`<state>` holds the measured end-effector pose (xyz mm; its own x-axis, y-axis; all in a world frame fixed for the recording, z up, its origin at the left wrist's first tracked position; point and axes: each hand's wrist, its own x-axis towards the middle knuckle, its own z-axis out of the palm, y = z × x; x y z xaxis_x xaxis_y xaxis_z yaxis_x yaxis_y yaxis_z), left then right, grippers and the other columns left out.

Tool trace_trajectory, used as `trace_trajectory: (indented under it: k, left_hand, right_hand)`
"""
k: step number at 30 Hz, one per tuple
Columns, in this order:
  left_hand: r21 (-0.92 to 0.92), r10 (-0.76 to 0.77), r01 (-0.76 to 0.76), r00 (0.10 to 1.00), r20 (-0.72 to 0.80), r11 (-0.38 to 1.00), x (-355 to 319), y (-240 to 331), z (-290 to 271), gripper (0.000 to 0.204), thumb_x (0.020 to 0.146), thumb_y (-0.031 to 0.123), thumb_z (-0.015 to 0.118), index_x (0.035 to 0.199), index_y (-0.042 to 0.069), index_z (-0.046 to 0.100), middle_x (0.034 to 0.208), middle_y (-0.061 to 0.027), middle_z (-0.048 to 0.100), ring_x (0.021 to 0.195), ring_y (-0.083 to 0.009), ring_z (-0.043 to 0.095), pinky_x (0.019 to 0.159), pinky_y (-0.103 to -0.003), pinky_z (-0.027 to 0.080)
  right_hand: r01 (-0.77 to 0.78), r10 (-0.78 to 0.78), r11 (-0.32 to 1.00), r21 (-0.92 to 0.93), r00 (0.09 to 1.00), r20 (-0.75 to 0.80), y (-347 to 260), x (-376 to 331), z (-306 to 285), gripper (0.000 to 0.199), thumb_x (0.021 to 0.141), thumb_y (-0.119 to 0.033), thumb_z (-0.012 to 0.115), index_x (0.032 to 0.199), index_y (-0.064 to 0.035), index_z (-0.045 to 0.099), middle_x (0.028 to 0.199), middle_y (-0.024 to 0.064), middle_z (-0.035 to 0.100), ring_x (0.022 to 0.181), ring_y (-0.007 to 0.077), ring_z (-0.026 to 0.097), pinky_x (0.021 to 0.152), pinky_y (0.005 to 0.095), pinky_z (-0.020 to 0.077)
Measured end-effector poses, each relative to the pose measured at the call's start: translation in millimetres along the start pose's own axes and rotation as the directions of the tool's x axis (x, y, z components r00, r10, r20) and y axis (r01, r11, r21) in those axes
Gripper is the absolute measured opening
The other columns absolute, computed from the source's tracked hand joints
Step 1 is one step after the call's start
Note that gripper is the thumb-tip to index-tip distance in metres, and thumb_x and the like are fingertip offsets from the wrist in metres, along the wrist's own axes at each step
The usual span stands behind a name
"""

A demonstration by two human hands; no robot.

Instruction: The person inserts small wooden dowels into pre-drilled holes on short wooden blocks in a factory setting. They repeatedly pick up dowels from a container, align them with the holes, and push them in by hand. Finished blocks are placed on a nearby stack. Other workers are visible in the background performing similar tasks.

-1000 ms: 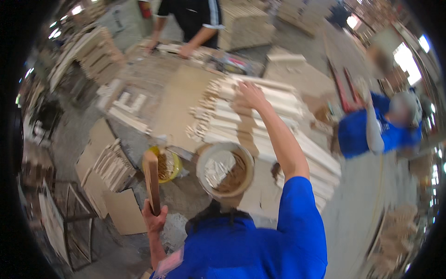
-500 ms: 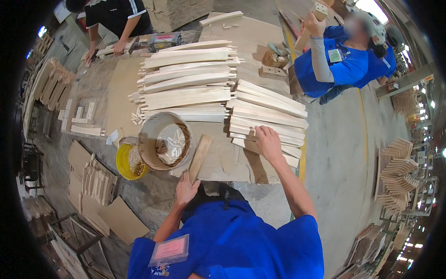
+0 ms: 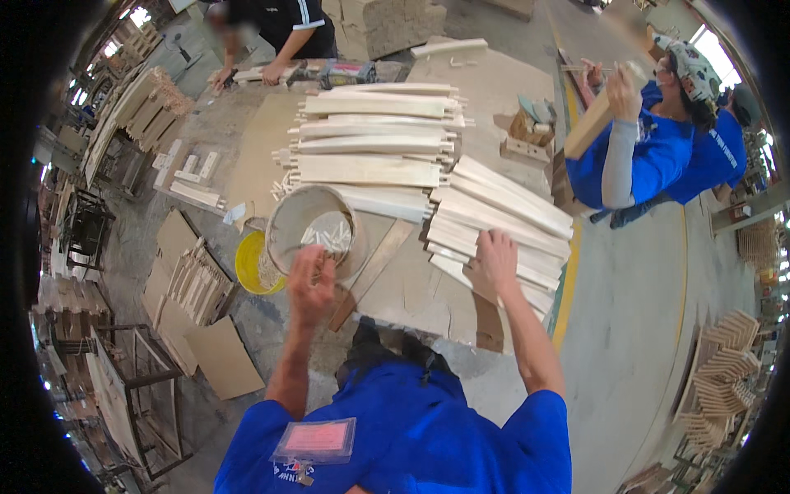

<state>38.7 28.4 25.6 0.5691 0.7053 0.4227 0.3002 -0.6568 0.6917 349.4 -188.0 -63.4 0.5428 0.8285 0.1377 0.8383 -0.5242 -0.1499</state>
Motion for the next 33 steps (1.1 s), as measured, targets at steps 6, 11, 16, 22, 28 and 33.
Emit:
trace_trajectory:
  k: [6, 11, 16, 22, 28, 33]
  left_hand:
    - [0.45, -0.277, -0.176, 0.58, 0.766, 0.876, 86, -101, 16, 0.05, 0.079, 0.022, 0.076, 0.124, 0.004, 0.063, 0.111, -0.0231, 0.068, 0.109, -0.0365, 0.065, 0.093, -0.045, 0.053]
    - [0.558, -0.565, -0.46, 0.138, 0.813, 0.691, 97, -133, 62, 0.04, 0.073, 0.02, 0.075, 0.11, 0.006, 0.075, 0.116, -0.019, 0.071, 0.11, -0.0315, 0.069, 0.09, -0.041, 0.056]
    - [0.521, -0.469, -0.311, 0.231, 0.853, 0.795, 76, -155, 62, 0.034, 0.073, 0.02, 0.071, 0.1, 0.001, 0.077, 0.104, -0.0202, 0.074, 0.099, -0.0353, 0.072, 0.083, -0.044, 0.057]
    - [0.667, -0.68, -0.204, 0.009, 0.734, 0.717, 101, -134, 49, 0.027, 0.074, 0.011, 0.06, 0.094, 0.001, 0.074, 0.1, -0.0179, 0.074, 0.096, -0.0356, 0.071, 0.08, -0.045, 0.056]
    - [0.463, -0.353, -0.076, 0.543, 0.762, 0.883, 88, -131, 19, 0.026, 0.08, 0.008, 0.053, 0.097, 0.001, 0.071, 0.099, -0.0253, 0.071, 0.096, -0.0431, 0.068, 0.082, -0.049, 0.055]
    - [0.41, -0.311, 0.046, 0.729, 0.61, 0.911, 79, -127, -4, 0.021, 0.084, 0.011, 0.052, 0.095, 0.002, 0.068, 0.099, -0.0261, 0.069, 0.095, -0.0453, 0.065, 0.084, -0.051, 0.052]
  right_hand:
    - [0.037, -0.04, 0.999, 0.036, 0.994, 0.098, 3, 17, 8, 0.051, 0.063, -0.023, 0.083, 0.105, -0.0103, 0.057, 0.105, 0.0117, 0.059, 0.103, 0.0336, 0.058, 0.085, 0.0463, 0.0451]
    - [-0.036, 0.031, 0.996, 0.08, 0.997, 0.066, -13, 17, -39, 0.054, 0.064, -0.029, 0.086, 0.103, -0.0082, 0.055, 0.1, 0.0134, 0.058, 0.099, 0.0333, 0.059, 0.085, 0.0478, 0.0451]
    - [0.049, 0.047, 0.809, 0.585, 0.988, -0.147, -68, 8, -151, 0.066, 0.059, -0.016, 0.083, 0.117, -0.0022, 0.055, 0.113, 0.0143, 0.061, 0.104, 0.0337, 0.061, 0.089, 0.046, 0.0493]
    - [-0.042, -0.087, 0.053, 0.998, 0.995, 0.047, -93, -40, -141, 0.077, 0.074, -0.025, 0.086, 0.136, -0.0026, 0.047, 0.121, 0.0114, 0.062, 0.111, 0.0225, 0.063, 0.094, 0.0378, 0.0541]
    - [-0.108, -0.041, -0.024, 0.994, 0.993, 0.107, -99, -34, -45, 0.076, 0.072, -0.019, 0.087, 0.136, -0.0035, 0.049, 0.123, 0.0091, 0.063, 0.114, 0.0216, 0.061, 0.1, 0.038, 0.0519]
    - [0.16, -0.127, 0.162, 0.974, 0.982, -0.14, -106, -25, -53, 0.083, 0.066, -0.018, 0.092, 0.136, -0.0034, 0.049, 0.117, 0.0063, 0.065, 0.104, 0.0157, 0.062, 0.091, 0.0325, 0.0513]
